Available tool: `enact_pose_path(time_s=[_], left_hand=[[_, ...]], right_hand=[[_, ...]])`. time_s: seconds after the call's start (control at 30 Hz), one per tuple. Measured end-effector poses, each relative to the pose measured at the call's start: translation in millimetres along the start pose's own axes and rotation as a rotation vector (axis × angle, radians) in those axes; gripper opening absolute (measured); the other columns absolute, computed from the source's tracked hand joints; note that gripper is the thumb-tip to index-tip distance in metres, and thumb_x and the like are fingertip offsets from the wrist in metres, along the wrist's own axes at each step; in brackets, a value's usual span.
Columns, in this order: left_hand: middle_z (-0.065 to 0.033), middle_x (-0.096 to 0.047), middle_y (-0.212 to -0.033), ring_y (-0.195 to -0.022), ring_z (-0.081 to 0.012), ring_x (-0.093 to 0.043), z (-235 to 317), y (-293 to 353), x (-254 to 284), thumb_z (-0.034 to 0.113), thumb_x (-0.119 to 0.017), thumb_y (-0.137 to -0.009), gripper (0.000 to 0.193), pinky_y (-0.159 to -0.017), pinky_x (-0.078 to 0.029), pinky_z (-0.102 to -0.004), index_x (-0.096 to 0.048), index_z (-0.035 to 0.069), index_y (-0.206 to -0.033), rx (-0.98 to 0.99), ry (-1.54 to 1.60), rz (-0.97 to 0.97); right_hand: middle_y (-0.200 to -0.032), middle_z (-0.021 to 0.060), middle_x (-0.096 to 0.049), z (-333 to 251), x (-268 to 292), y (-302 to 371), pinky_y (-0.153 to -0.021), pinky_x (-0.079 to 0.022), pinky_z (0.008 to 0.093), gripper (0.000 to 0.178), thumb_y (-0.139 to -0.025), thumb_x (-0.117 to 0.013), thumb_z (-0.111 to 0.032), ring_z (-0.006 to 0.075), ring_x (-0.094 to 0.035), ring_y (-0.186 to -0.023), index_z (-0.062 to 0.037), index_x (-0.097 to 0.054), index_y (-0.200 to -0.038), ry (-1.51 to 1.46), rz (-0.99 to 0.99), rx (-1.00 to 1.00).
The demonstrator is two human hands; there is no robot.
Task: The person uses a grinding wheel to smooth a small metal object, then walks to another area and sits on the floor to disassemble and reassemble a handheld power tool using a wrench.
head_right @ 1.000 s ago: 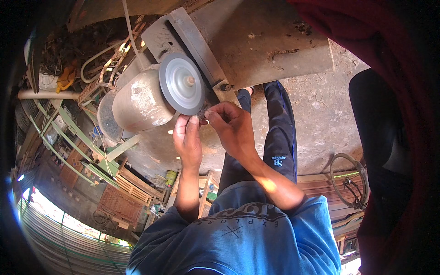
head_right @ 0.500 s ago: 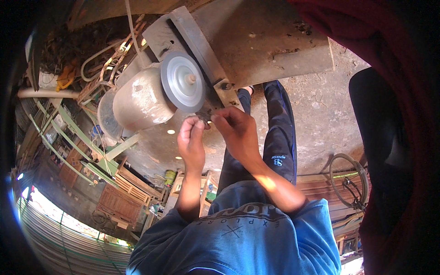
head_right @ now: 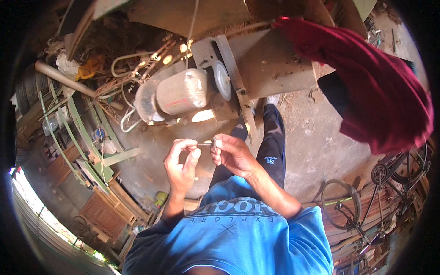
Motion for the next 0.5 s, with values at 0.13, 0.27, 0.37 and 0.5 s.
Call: enact_pose_path(time_s=[0.13,0.27,0.37,0.5], left_hand=[[-0.0096,-0.066,-0.086,-0.079,-0.0196,-0.065,30.2,6.3,23.0,0.007,-0.071,-0.088,0.012,-0.073,-0.051,-0.0313,-0.066,0.0,-0.095,-0.146,-0.011,-0.04],[-0.0118,-0.068,-0.086,-0.079,-0.0254,-0.068,52.2,18.5,42.6,0.008,-0.073,-0.088,0.01,-0.07,-0.053,-0.0346,-0.067,0.001,-0.093,-0.233,0.004,-0.085],[-0.0113,-0.07,-0.084,-0.076,-0.0232,-0.068,59.9,29.9,55.2,0.01,-0.071,-0.091,0.009,-0.069,-0.053,-0.0337,-0.067,0.002,-0.093,-0.278,0.036,-0.045],[-0.0079,-0.069,-0.079,-0.069,-0.0142,-0.066,51.6,36.9,54.6,0.015,-0.069,-0.095,0.013,-0.063,-0.053,-0.0306,-0.067,0.002,-0.094,-0.175,0.223,-0.085]], right_hand=[[-0.079,0.0007,-0.058,8.4,-38.8,16.2,-0.065,-0.047,0.0282,0.015,-0.098,-0.064,-0.021,0.0141,-0.057,-0.071,-0.008,-0.058,-0.093,0.156,-0.008,0.05],[-0.081,0.0017,-0.058,17.3,-63.6,30.3,-0.064,-0.047,0.0286,0.016,-0.094,-0.068,-0.022,0.0165,-0.057,-0.072,-0.0095,-0.06,-0.1,0.219,-0.009,0.084],[-0.081,-0.0004,-0.059,28.7,-72.8,37.0,-0.066,-0.047,0.0283,0.015,-0.098,-0.063,-0.024,0.0127,-0.057,-0.072,-0.0092,-0.059,-0.097,0.216,0.032,0.153],[-0.087,-0.0004,-0.059,59.2,-78.9,45.2,-0.067,-0.047,0.0282,0.02,-0.099,-0.06,-0.021,0.0122,-0.057,-0.077,-0.0075,-0.061,-0.113,0.254,0.146,0.183]])
Point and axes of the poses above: each hand's wrist, its own y-axis away from the middle knuckle, its own x-axis out of the back of the hand, z = x × y, the point moved 6 cm from there along -y, towards the middle knuckle
